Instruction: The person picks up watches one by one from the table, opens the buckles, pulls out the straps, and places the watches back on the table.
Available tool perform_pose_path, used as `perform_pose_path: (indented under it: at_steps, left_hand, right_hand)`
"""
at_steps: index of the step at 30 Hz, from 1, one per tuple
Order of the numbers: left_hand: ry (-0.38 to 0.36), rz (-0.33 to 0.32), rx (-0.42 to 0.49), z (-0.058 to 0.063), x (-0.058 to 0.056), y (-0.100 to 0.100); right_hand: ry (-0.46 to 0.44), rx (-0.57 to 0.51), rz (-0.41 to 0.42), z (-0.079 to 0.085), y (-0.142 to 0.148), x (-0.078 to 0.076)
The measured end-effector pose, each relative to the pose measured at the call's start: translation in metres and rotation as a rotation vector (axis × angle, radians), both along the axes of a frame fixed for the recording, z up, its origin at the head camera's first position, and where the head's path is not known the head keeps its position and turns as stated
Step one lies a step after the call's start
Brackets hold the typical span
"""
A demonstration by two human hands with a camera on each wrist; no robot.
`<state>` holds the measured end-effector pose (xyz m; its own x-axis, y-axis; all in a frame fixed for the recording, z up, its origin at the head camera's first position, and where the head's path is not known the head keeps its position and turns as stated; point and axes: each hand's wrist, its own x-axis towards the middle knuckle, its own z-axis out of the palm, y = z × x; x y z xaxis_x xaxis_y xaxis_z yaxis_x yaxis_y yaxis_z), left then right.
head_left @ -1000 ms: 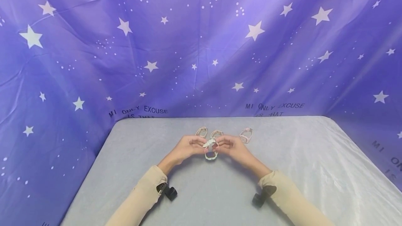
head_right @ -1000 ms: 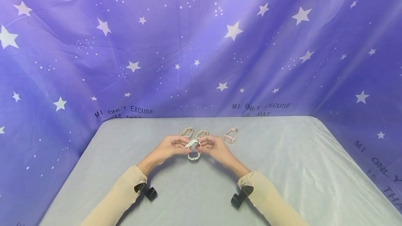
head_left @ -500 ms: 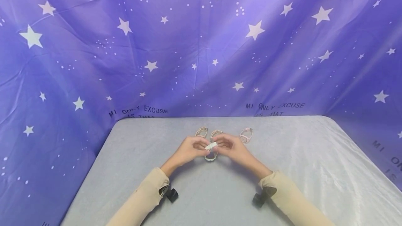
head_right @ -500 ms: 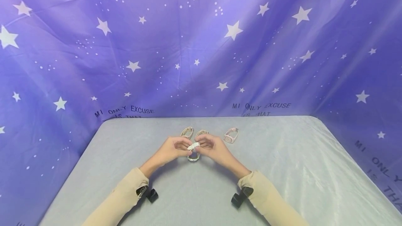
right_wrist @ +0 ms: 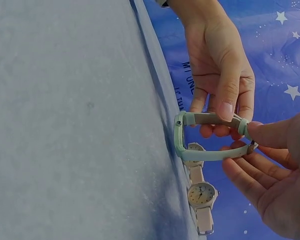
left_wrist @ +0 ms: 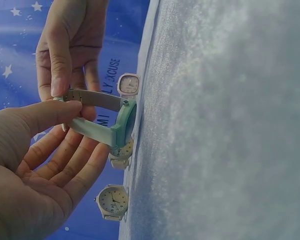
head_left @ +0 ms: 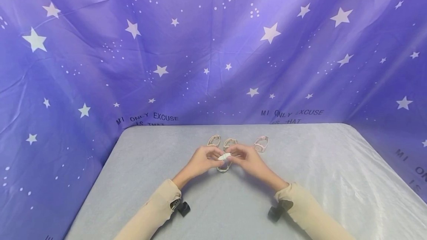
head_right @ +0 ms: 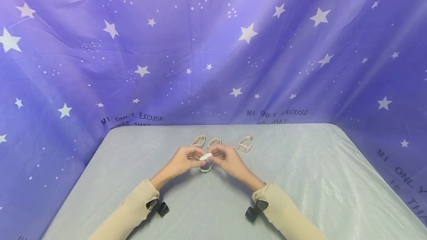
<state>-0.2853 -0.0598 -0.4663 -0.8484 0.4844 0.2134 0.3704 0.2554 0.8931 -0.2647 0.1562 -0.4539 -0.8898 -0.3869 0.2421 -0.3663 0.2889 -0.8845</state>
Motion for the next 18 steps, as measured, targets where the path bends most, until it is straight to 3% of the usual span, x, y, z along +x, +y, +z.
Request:
perform_pose_path:
  at_steps: [18]
  left_hand:
    - [0.007, 0.014, 0.008, -0.0018, 0.0001, 0.0017]
  right_hand:
    - [0.006, -0.017, -0.034, -0.0014, -0.0010, 0.0005]
